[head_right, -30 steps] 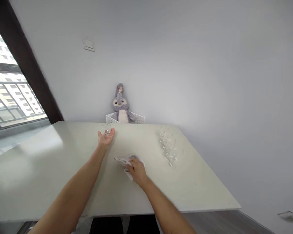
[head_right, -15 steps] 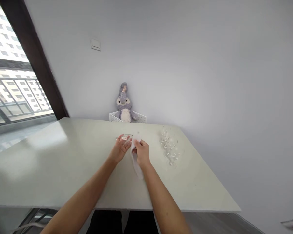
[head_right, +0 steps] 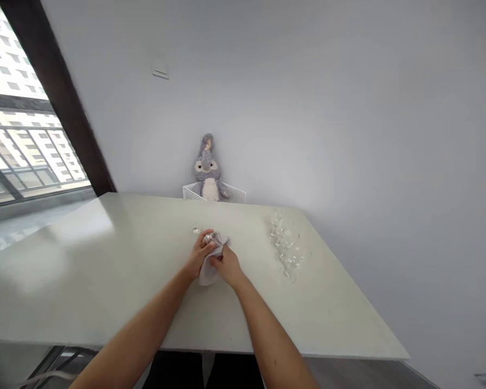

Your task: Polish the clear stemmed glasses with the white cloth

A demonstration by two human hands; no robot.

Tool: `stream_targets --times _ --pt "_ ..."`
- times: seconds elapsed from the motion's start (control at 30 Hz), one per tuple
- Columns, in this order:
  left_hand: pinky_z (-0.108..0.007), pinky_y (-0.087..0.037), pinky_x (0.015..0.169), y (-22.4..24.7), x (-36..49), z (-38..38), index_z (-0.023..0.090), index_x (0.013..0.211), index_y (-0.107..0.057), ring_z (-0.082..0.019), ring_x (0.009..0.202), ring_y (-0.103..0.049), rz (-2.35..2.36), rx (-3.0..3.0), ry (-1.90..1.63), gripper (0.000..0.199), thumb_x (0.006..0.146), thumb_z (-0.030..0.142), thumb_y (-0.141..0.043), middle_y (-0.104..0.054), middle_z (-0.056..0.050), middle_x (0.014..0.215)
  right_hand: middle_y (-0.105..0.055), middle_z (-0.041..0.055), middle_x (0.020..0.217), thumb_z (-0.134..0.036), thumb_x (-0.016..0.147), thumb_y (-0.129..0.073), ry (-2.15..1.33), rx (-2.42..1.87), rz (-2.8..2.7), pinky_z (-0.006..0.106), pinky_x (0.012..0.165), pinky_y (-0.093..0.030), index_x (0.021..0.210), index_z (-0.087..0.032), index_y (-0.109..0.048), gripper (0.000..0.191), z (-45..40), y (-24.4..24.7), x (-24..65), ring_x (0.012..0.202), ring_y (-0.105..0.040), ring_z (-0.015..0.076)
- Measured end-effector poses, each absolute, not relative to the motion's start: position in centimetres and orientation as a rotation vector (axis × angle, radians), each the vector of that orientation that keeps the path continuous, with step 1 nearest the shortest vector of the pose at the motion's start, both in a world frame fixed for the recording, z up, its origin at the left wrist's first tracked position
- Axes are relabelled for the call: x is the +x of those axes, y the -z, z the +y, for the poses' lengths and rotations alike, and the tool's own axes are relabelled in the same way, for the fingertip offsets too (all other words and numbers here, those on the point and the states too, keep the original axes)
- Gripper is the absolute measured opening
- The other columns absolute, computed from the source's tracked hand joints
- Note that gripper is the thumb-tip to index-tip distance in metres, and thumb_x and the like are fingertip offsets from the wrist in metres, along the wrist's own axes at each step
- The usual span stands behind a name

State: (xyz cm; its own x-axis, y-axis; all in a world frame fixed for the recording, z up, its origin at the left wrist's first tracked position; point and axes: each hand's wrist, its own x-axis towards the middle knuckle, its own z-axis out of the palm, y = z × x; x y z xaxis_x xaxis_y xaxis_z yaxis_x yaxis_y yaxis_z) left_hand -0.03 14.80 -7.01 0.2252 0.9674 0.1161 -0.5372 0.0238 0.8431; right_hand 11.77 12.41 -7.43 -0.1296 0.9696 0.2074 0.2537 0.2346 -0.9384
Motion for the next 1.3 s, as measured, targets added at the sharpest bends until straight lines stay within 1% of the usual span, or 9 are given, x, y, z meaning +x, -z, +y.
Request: stream_targets --times 0.17,0.33,0.5,0.67,0.77,0.93,1.0,1.17,1.3 --pt "-0.022 -0.045 0.057 6.7 0.0 14.6 0.024 0.113 -0.048 -0.012 0.069 -0.057 0.549 1.058 -1.183 0.05 0.067 0.032 -0.066 -0.059 -0.004 0.1 -0.056 -0.0046 0.049 -0.022 0.064 -0.057 -1.304 -0.986 -1.183 0.021 0.04 -0.037 0.078 -0.017 -0.057 0.015 12.8 7.5 12.0 0.041 -0.049 0.0106" --pt "-0.027 -0.041 0.086 5.6 -0.4 14.4 0.022 0.113 -0.053 -0.017 0.101 -0.052 0.524 1.082 -1.267 0.051 0.064 0.023 -0.069 -0.052 -0.007 0.121 -0.052 -0.0069 0.047 -0.017 0.06 -0.063 -1.544 -0.73 -0.952 0.018 0.038 -0.033 0.083 -0.019 -0.053 0.025 12.5 6.8 12.7 0.037 -0.043 0.0071" --pt "-0.025 -0.045 0.074 6.2 -0.5 14.8 0.021 0.112 -0.054 -0.017 0.087 -0.057 0.665 1.178 -1.267 0.05 0.065 0.025 -0.068 -0.063 -0.005 0.097 -0.062 -0.001 0.071 -0.034 0.067 -0.064 -1.574 -0.704 -1.026 0.019 0.042 -0.039 0.094 -0.021 -0.055 0.032 12.1 7.0 12.5 0.055 -0.057 0.0116" --pt "-0.021 -0.043 0.053 7.3 -1.1 16.0 0.018 0.095 -0.064 -0.013 0.059 -0.054 0.865 1.166 -1.214 0.028 0.07 0.031 -0.062 -0.057 0.0 0.059 -0.06 -0.0021 0.058 -0.025 0.07 -0.058 -1.167 -1.043 -1.557 0.024 0.053 -0.043 0.08 -0.02 -0.063 0.013 12.3 7.7 12.4 0.056 -0.056 0.0129" --pt "-0.024 -0.047 0.059 6.9 -1.7 16.0 0.017 0.093 -0.065 -0.016 0.069 -0.058 0.807 1.125 -1.136 0.026 0.074 0.033 -0.058 -0.063 -0.005 0.074 -0.061 -0.002 0.059 -0.022 0.07 -0.056 -1.054 -1.132 -1.595 0.024 0.055 -0.043 0.074 -0.021 -0.063 0.009 12.5 7.8 12.6 0.056 -0.056 0.0125" --pt "-0.031 -0.044 0.086 5.3 -2.1 15.0 0.023 0.112 -0.057 -0.02 0.101 -0.053 0.602 1.165 -1.126 0.048 0.065 0.022 -0.068 -0.054 -0.008 0.12 -0.062 0.0007 0.065 -0.044 0.068 -0.062 -1.485 -0.787 -1.071 0.022 0.044 -0.042 0.084 -0.018 -0.059 0.03 12.6 7.7 12.9 0.049 -0.056 0.0115" --pt "-0.033 -0.044 0.085 5.2 -2.1 15.0 0.021 0.11 -0.058 -0.02 0.099 -0.054 0.597 1.226 -1.142 0.048 0.064 0.024 -0.069 -0.056 -0.009 0.115 -0.063 0.0018 0.066 -0.051 0.067 -0.061 -1.564 -0.732 -1.027 0.021 0.044 -0.043 0.087 -0.016 -0.058 0.041 12.5 7.6 12.8 0.049 -0.057 0.0117" --pt "-0.025 -0.047 0.056 6.1 -2.4 15.9 0.018 0.109 -0.06 -0.011 0.055 -0.052 0.881 1.412 -1.113 0.043 0.069 0.036 -0.062 -0.059 -0.001 0.06 -0.063 -0.0001 0.059 -0.047 0.067 -0.063 -1.385 -0.928 -1.279 0.021 0.044 -0.041 0.086 -0.015 -0.061 0.037 12.0 7.1 12.4 0.049 -0.059 0.0134" --pt "-0.026 -0.048 0.063 6.1 -2.5 15.9 0.019 0.103 -0.063 -0.013 0.067 -0.056 0.856 1.425 -1.094 0.036 0.072 0.038 -0.058 -0.064 -0.004 0.079 -0.063 0.0006 0.057 -0.046 0.066 -0.065 -1.355 -0.957 -1.251 0.022 0.045 -0.04 0.08 -0.015 -0.062 0.034 12.2 7.1 12.4 0.05 -0.059 0.0148"
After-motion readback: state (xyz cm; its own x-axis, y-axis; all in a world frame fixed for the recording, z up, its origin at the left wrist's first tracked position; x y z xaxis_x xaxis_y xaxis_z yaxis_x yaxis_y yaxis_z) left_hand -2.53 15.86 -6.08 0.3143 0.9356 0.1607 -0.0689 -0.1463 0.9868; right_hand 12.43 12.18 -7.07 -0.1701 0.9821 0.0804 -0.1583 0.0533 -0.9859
